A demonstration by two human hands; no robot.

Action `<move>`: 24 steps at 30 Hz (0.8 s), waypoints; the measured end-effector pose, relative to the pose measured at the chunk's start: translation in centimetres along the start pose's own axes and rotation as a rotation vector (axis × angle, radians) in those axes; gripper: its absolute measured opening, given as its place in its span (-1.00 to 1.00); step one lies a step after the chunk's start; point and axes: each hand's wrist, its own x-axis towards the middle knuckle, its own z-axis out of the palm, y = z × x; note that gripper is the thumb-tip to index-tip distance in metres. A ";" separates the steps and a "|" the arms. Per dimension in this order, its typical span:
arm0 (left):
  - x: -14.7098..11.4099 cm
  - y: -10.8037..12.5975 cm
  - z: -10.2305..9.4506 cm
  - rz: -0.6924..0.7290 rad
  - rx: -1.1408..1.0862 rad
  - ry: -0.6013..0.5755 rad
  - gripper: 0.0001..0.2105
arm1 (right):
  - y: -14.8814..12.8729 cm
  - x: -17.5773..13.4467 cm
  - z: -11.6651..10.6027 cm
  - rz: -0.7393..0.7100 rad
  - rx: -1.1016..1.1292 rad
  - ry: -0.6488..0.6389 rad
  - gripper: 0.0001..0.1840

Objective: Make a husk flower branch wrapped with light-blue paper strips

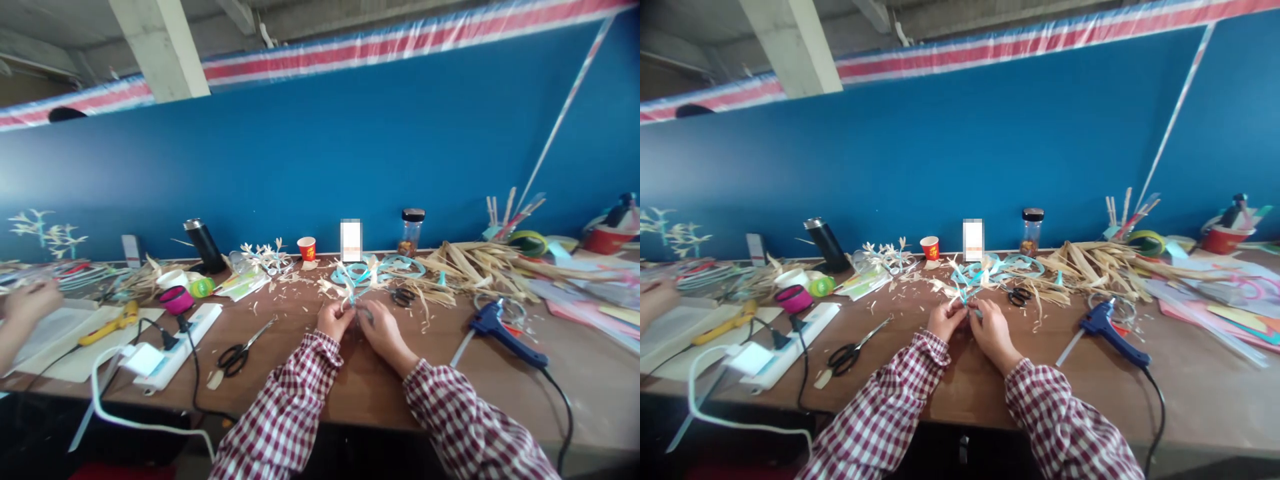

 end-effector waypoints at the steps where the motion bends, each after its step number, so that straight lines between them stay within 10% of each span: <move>1: 0.1 -0.1 0.0 0.002 0.011 0.007 -0.75 | 0.0 0.0 0.0 0.006 -0.002 0.005 -0.82; 24: 0.2 -0.3 0.0 0.026 0.200 0.156 -0.91 | -1.3 -1.2 0.1 0.187 -0.113 -0.023 -0.80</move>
